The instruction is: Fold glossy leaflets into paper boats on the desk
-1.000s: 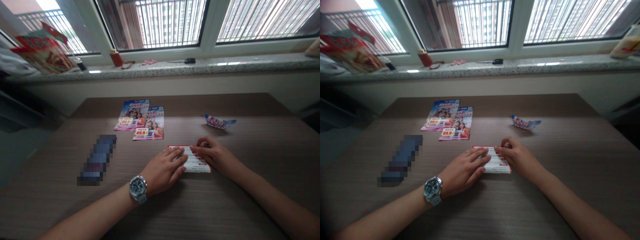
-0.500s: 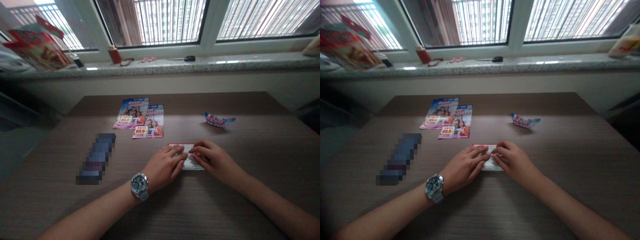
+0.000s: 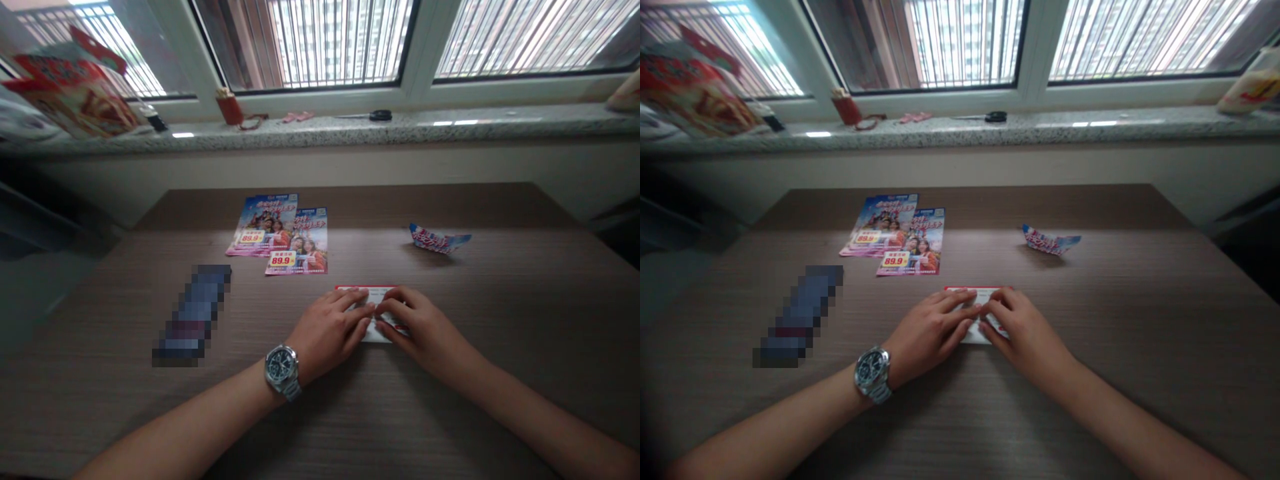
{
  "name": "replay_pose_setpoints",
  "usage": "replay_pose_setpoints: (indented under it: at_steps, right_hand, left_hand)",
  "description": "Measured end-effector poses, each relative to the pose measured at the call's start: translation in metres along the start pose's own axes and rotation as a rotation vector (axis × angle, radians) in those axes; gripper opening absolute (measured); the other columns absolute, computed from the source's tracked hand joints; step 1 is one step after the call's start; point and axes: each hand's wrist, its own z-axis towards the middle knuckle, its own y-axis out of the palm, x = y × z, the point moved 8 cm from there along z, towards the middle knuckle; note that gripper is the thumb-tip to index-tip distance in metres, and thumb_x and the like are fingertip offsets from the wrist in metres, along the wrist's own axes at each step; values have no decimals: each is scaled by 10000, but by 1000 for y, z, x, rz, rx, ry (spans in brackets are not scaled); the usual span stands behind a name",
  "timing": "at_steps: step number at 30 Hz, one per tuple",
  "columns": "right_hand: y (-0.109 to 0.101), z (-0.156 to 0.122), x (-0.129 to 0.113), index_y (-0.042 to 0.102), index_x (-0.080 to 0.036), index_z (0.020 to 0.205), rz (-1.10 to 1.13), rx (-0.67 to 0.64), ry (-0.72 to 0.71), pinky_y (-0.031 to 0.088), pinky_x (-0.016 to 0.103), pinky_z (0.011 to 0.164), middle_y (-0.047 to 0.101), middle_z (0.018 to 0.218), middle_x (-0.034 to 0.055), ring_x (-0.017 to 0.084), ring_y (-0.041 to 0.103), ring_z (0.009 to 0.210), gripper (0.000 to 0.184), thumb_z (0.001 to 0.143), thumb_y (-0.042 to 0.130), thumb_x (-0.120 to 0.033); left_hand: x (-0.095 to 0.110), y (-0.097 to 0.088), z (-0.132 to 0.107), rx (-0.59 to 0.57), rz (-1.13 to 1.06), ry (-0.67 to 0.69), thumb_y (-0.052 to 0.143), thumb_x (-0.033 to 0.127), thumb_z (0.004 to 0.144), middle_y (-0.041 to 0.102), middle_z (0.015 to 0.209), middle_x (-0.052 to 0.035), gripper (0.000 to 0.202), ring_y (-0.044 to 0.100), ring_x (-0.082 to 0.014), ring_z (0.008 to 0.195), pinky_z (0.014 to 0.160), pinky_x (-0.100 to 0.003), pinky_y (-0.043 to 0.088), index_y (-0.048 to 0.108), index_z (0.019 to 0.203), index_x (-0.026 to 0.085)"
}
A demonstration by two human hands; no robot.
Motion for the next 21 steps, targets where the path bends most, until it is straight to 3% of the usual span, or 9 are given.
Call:
replay_pose_setpoints:
  at_steps: [21]
  right_hand:
    - [2,-5,-4,607,-208,1123,-72,25,-12,503,438,902,592,1123,111,265,569,1026,184,942,613,-240]
  left_hand:
    - [2,8,-3,13,83,17,522,312,1001,530,1467,-82,373,521,-249,1332,1143,-456,430,568,1367,258]
